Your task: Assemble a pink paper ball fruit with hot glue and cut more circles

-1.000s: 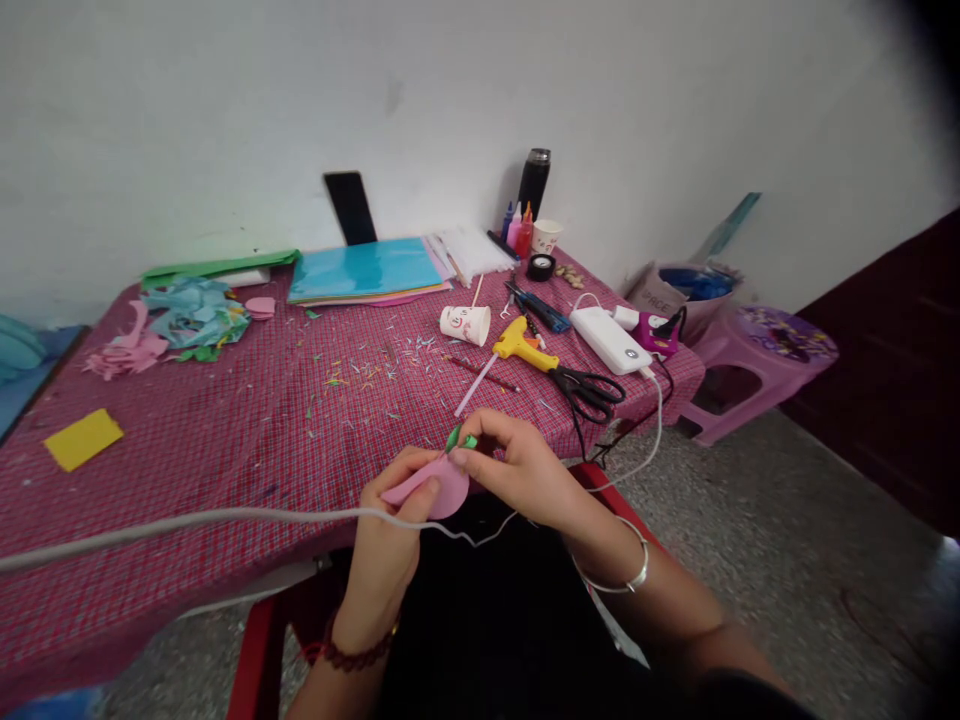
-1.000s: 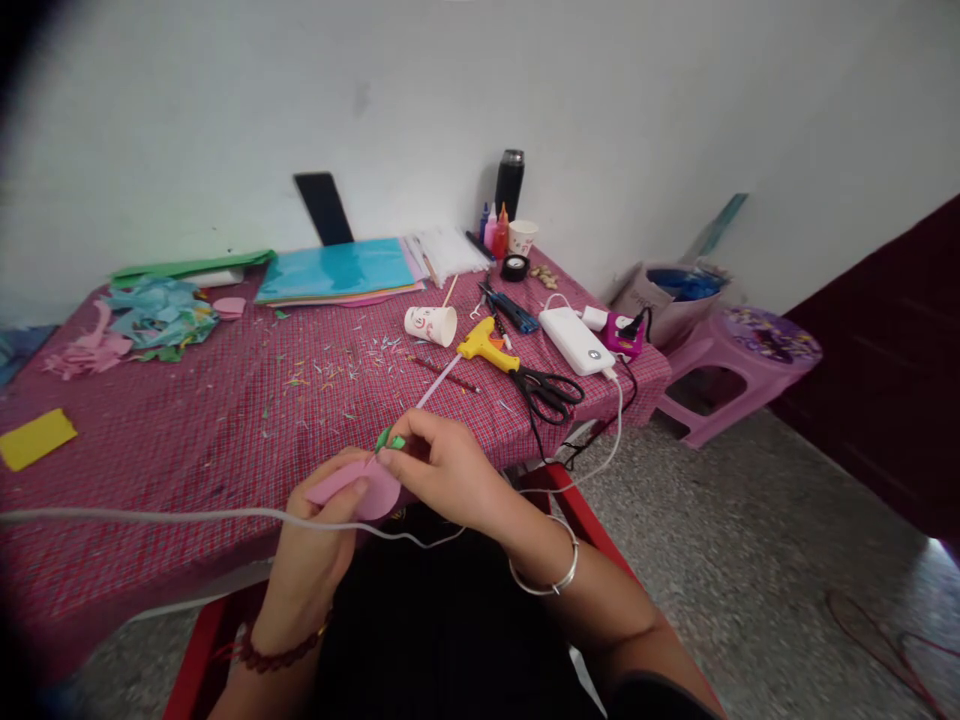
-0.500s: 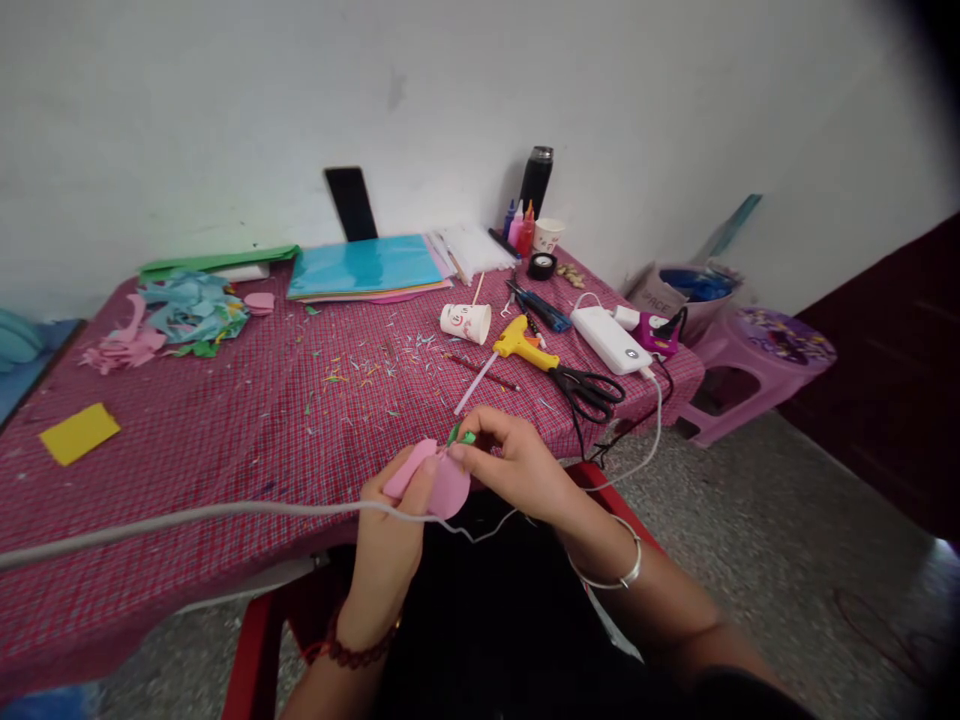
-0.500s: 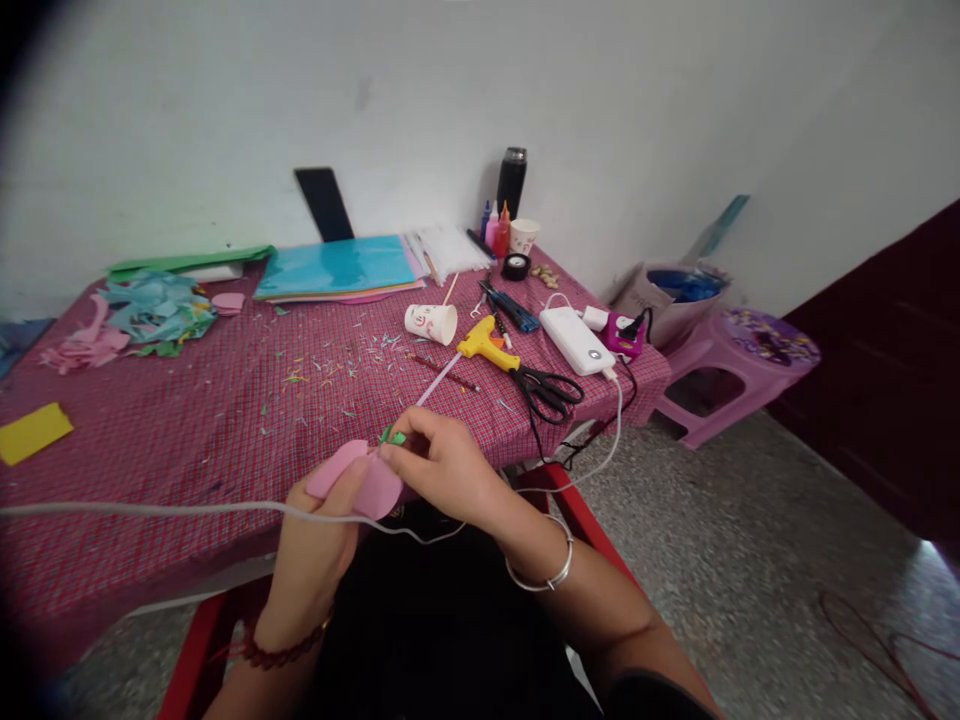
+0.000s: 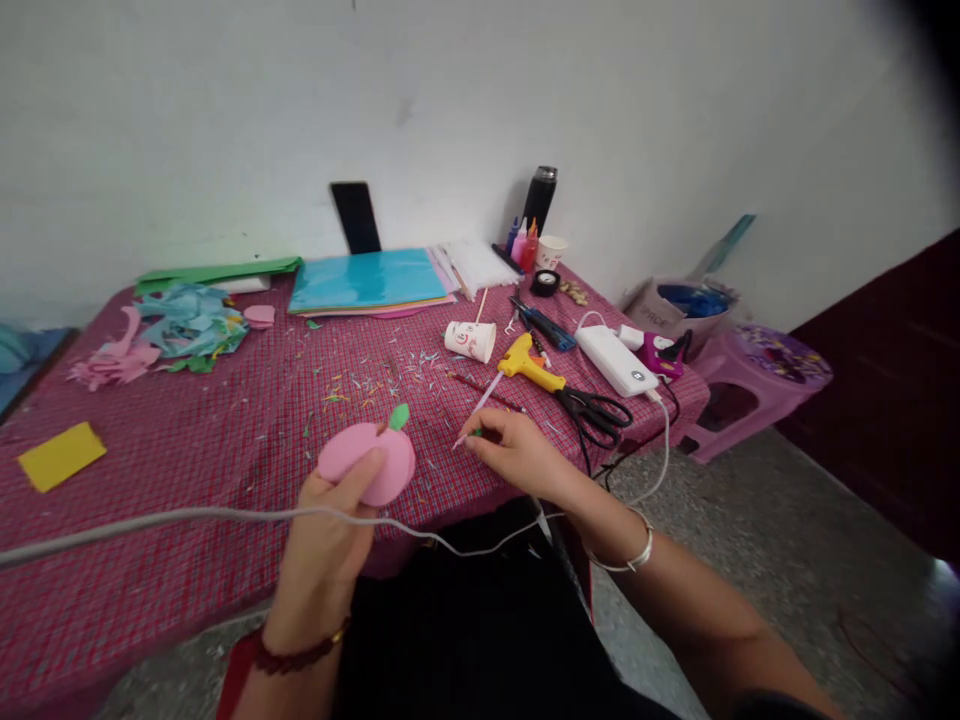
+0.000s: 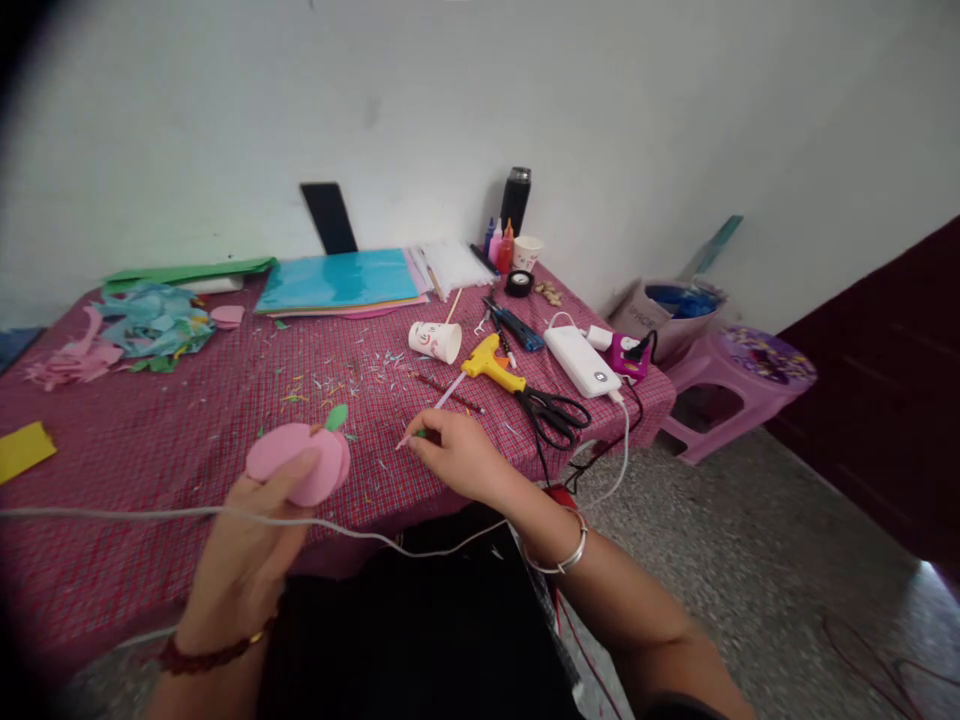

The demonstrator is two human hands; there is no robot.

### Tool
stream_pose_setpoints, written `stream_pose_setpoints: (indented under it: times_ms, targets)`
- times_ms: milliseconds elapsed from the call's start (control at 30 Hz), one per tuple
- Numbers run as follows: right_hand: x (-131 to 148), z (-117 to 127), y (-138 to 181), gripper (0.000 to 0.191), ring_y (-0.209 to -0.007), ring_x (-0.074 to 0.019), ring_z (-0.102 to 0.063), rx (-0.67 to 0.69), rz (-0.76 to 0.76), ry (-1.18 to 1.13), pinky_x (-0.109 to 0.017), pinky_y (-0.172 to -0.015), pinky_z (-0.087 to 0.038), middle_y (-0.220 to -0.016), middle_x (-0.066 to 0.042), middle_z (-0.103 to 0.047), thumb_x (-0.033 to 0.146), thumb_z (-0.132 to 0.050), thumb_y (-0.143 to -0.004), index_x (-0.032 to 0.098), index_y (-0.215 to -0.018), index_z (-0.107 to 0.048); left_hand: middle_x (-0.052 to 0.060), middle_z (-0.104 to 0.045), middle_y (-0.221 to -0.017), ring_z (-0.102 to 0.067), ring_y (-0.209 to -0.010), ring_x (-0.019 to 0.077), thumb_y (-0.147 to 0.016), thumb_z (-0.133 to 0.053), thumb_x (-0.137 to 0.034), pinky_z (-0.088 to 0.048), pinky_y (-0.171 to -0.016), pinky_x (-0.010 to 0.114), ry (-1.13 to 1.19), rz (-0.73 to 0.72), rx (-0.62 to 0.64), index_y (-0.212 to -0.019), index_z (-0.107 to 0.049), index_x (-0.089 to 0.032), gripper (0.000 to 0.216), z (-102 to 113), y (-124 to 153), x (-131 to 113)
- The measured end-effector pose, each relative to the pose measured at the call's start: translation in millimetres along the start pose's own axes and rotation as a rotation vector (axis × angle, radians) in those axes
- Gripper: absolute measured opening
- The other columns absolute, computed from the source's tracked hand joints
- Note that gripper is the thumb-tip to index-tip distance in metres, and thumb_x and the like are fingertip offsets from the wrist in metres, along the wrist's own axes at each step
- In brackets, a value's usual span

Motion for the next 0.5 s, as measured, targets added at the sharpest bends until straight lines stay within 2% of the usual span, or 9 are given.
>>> stream_pose_setpoints:
  times_ms: [100, 200, 233, 267, 333, 367, 433, 500]
  targets:
    - [9, -10, -10, 0.021, -0.083, -0.0166, -0.062, 0.073, 0.089, 0.250, -0.033, -0.081, -0.048, -0.089, -0.005, -0.070, 0.007, -0.051, -0.082, 0.016, -0.091, -0.068, 0.002, -0.075, -0.089, -0.070, -0.090, 0.0168, -0.059, -0.076, -0.006, -0.054, -0.087, 0.024, 0.027, -0.001, 0.038, -0.102, -0.070, -0.016, 0.045, -11, -32, -24]
    - [23, -15, -12, 0.046, -0.100, -0.0220, -0.062, 0.213, 0.272, 0.438, -0.040, -0.092, -0.046, -0.110, -0.010, -0.069, 0.007, -0.053, -0.079, 0.017, -0.123, -0.061, 0.005, -0.075, -0.095, -0.070, -0.090, 0.0160, -0.068, -0.070, -0.002, -0.055, -0.088, 0.026, 0.008, 0.059, 0.042, -0.109, -0.067, -0.016, 0.044, -21, -60, -29]
    - [23, -7, -14, 0.055, -0.107, -0.0240, -0.061, 0.209, 0.305, 0.477, -0.042, -0.095, -0.045, -0.117, -0.012, -0.067, 0.010, -0.055, -0.079, 0.018, -0.134, -0.053, 0.007, -0.075, -0.098, -0.071, -0.089, 0.0159, -0.070, -0.069, -0.002, -0.055, -0.087, 0.026, 0.006, 0.091, 0.045, -0.111, -0.066, -0.015, 0.044, -24, -67, -27]
    - [19, 9, -17, 0.061, -0.113, -0.0255, -0.058, 0.142, 0.299, 0.507, -0.044, -0.098, -0.044, -0.125, -0.013, -0.063, 0.013, -0.056, -0.080, 0.018, -0.139, -0.047, 0.008, -0.075, -0.099, -0.071, -0.088, 0.0158, -0.071, -0.068, -0.002, -0.056, -0.086, 0.026, 0.008, 0.120, 0.050, -0.113, -0.065, -0.015, 0.043, -26, -72, -23]
    - [-4, 61, -26, 0.056, -0.119, -0.0307, -0.055, -0.163, 0.166, 0.658, -0.049, -0.100, -0.043, -0.132, -0.017, -0.059, 0.021, -0.057, -0.083, 0.015, -0.138, -0.047, 0.010, -0.075, -0.099, -0.071, -0.085, 0.0157, -0.072, -0.069, -0.002, -0.057, -0.082, 0.025, 0.011, 0.175, 0.064, -0.113, -0.065, -0.013, 0.042, -30, -78, -15]
    - [-20, 83, -30, 0.055, -0.119, -0.0343, -0.055, -0.258, 0.076, 0.774, -0.052, -0.099, -0.043, -0.131, -0.021, -0.058, 0.024, -0.058, -0.083, 0.011, -0.135, -0.049, 0.011, -0.075, -0.098, -0.072, -0.083, 0.0158, -0.072, -0.070, -0.003, -0.058, -0.079, 0.025, 0.016, 0.191, 0.072, -0.113, -0.065, -0.013, 0.042, -32, -79, -11]
    - [-56, 104, -39, 0.054, -0.116, -0.0394, -0.056, -0.263, -0.059, 0.965, -0.054, -0.095, -0.044, -0.129, -0.026, -0.058, 0.028, -0.060, -0.081, 0.005, -0.130, -0.053, 0.010, -0.076, -0.094, -0.072, -0.079, 0.0160, -0.071, -0.072, -0.005, -0.058, -0.076, 0.025, 0.035, 0.214, 0.089, -0.111, -0.066, -0.012, 0.041, -35, -80, -5]
    - [-84, 110, -47, 0.045, -0.112, -0.0388, -0.057, -0.195, -0.111, 1.062, -0.052, -0.093, -0.045, -0.123, -0.025, -0.062, 0.030, -0.058, -0.082, 0.004, -0.119, -0.061, 0.010, -0.077, -0.091, -0.072, -0.078, 0.0166, -0.069, -0.075, -0.008, -0.059, -0.075, 0.025, 0.044, 0.218, 0.123, -0.109, -0.067, -0.011, 0.041, -39, -80, -1]
Point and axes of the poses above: each hand's wrist, its own y-axis away from the middle knuckle, its own z-axis out of the back of the hand, x = y × z, the point moved 9 cm from there along -y, towards the middle knuckle
